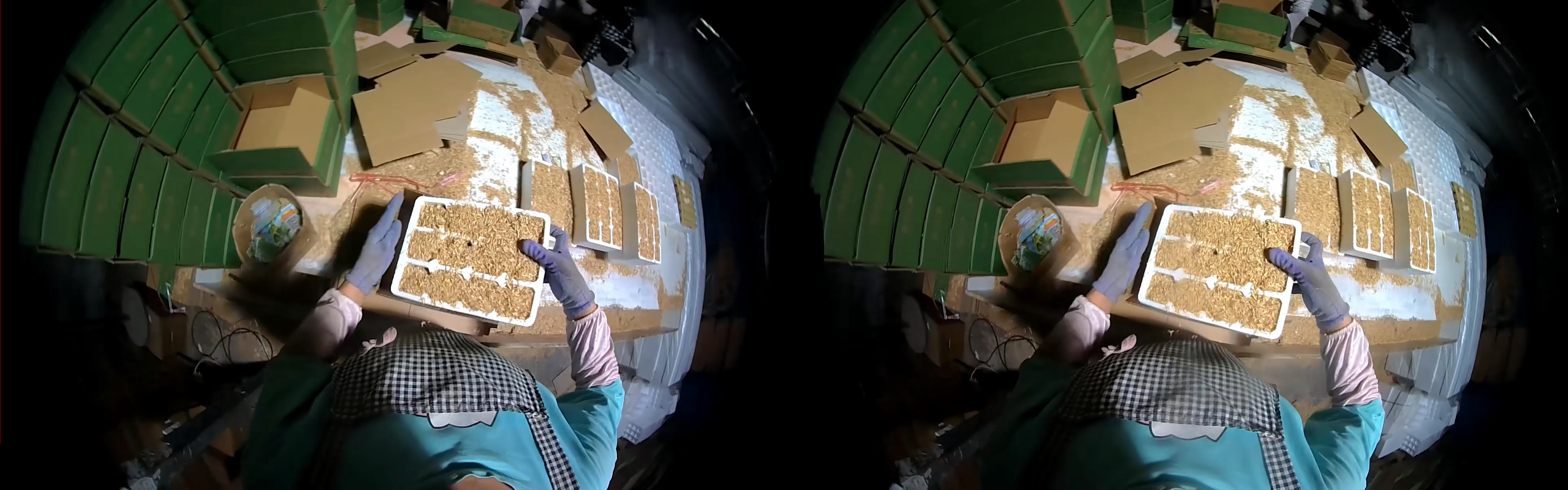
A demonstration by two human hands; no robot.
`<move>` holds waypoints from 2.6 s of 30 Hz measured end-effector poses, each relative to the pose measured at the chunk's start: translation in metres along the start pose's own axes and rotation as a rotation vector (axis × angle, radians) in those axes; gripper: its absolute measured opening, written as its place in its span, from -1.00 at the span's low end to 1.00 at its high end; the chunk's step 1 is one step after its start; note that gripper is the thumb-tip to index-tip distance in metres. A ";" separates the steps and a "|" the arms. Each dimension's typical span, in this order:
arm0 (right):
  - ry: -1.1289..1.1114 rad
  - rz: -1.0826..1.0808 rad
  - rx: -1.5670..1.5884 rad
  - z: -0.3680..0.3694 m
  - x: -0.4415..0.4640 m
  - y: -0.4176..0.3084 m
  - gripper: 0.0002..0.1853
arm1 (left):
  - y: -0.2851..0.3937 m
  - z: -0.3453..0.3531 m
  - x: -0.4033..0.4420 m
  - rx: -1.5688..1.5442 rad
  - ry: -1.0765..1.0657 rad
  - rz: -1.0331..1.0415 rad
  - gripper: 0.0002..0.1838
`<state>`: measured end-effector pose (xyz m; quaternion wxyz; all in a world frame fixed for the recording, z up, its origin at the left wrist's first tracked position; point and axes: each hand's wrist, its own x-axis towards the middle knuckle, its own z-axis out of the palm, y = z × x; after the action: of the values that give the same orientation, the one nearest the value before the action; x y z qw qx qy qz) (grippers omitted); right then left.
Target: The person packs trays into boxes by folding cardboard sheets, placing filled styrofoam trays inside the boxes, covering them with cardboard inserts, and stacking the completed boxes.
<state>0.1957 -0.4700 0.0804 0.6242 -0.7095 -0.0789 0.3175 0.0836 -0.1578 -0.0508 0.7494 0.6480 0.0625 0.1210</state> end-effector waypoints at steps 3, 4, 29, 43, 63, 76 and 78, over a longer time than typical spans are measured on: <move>-0.080 -0.017 -0.297 0.021 0.034 0.013 -0.41 | -0.011 -0.002 0.005 0.029 0.088 0.043 -0.47; -0.117 -0.049 -0.461 0.023 0.042 0.019 -0.47 | -0.008 -0.006 0.005 0.054 0.138 0.069 -0.48; -0.144 -0.783 -1.756 0.198 0.332 0.022 0.23 | -0.078 -0.249 0.005 1.677 0.514 -0.449 -0.83; 0.196 -0.722 -0.014 0.037 0.136 -0.051 -0.75 | -0.026 -0.258 -0.004 1.342 0.257 -0.422 -0.65; -0.376 -0.673 -1.572 0.045 0.031 0.074 -0.83 | 0.167 0.005 -0.025 1.077 -0.142 0.470 -0.52; 0.278 -0.120 -1.133 0.011 -0.002 0.033 -0.45 | 0.082 -0.058 -0.016 0.758 -0.023 0.022 -0.39; -0.154 -0.205 -0.611 0.011 0.039 0.105 -0.35 | -0.008 -0.074 -0.010 0.603 -0.263 -0.326 0.05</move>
<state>0.1903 -0.4628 -0.0323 0.4032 -0.8263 -0.2886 0.2672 0.0562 -0.0905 -0.0706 0.5359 0.8312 0.1010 -0.1083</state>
